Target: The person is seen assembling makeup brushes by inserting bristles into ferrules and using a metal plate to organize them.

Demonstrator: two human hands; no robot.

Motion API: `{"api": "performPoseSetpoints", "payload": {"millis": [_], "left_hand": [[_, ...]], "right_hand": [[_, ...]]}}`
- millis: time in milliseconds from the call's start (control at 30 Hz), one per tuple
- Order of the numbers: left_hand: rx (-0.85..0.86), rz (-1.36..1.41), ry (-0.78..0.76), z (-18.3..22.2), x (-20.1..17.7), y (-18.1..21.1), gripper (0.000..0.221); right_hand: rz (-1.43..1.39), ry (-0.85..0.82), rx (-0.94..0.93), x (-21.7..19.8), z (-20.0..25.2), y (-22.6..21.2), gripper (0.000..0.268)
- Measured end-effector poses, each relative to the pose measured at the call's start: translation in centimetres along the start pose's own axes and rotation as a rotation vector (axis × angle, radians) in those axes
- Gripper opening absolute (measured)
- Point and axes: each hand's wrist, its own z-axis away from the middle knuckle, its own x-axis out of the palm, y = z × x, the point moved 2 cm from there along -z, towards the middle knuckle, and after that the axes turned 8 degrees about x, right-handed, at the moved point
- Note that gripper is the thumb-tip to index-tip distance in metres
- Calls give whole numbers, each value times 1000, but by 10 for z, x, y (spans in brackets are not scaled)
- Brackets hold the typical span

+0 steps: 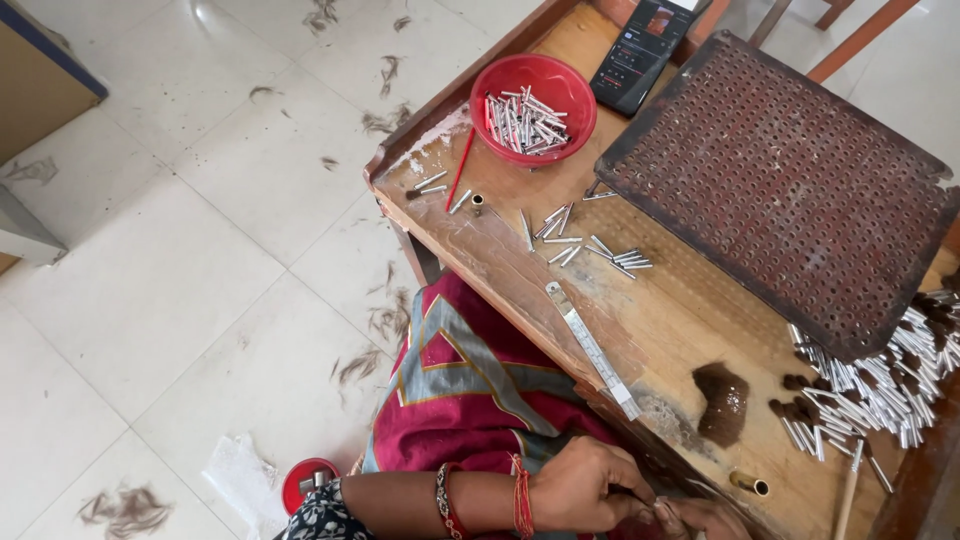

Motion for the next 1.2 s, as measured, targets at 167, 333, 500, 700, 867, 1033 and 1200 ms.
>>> {"api": "performPoseSetpoints", "payload": {"millis": [167,333,500,700,867,1033,1200], "left_hand": [[43,-40,-10,-7,-6,6,16],[86,-56,-39,-9,-8,14,9],[60,17,-41,-4,-4,6,13],[-1,7,-58,-11,-9,12,14],[67,-47,-38,-22,-18,26,14],[47,-34,-97,-19,-14,24,13],[9,0,-64,-14,-11,15,14]], "right_hand": [[13,-646,381,-5,-16,14,37],[-2,-578,291,2,-12,62,39],[97,-535,143,-11,3,-16,36],[-143,37,60,-34,22,-121,13],[-346,150,381,-45,27,-170,13],[-267,186,339,-44,33,-174,9],[-225,193,312,-42,31,-189,12]]}}
